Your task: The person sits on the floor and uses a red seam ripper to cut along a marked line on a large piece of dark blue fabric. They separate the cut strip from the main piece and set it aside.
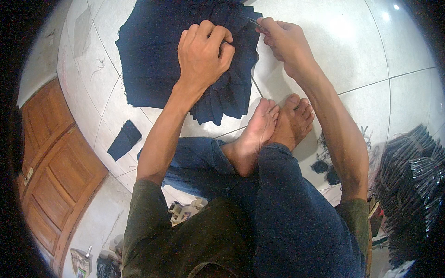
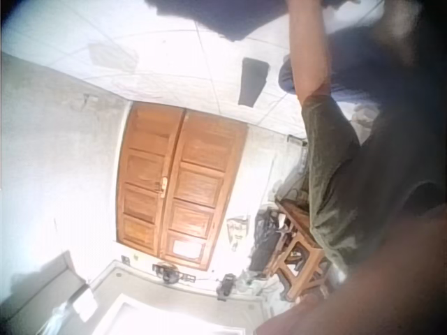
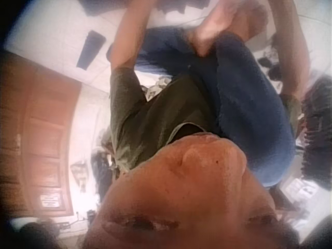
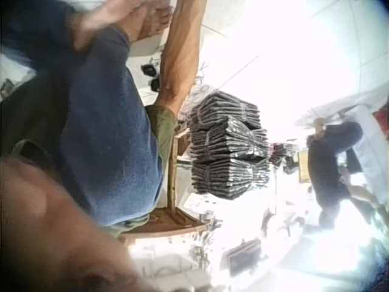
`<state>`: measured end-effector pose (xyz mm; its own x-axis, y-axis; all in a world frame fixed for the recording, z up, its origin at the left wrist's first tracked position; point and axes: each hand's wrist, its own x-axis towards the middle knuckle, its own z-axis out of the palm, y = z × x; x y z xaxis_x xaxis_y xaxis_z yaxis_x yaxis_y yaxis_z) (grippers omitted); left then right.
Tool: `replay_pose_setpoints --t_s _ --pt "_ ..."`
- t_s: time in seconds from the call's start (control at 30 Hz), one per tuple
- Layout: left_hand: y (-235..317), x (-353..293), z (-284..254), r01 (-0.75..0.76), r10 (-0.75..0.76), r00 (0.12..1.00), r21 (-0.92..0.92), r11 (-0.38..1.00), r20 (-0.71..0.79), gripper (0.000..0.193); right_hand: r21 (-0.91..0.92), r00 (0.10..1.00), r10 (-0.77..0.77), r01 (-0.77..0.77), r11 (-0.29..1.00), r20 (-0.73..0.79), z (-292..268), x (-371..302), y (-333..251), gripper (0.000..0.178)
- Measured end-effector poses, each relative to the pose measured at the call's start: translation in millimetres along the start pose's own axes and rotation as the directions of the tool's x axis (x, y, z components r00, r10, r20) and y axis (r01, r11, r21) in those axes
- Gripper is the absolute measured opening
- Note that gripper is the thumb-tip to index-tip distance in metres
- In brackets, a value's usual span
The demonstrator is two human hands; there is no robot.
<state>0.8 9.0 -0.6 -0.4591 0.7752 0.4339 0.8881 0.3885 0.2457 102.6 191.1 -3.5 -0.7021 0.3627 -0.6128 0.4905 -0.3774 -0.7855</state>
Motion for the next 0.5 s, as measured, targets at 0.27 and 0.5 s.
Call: replay_pose_setpoints --t_s 0.27,0.5 --pt "0.5 0.0 0.3 -0.001 0.001 1.000 -0.010 1.000 -0.007 0.011 0.042 1.000 0.019 -0.019 0.999 0.010 -1.5 3.3 3.5 0.038" --pt "4.8 3.4 -3.4 0.013 -0.014 1.000 0.051 0.999 0.008 0.017 0.082 0.998 0.014 -0.009 0.997 -0.059 -6.6 5.4 4.0 0.039"
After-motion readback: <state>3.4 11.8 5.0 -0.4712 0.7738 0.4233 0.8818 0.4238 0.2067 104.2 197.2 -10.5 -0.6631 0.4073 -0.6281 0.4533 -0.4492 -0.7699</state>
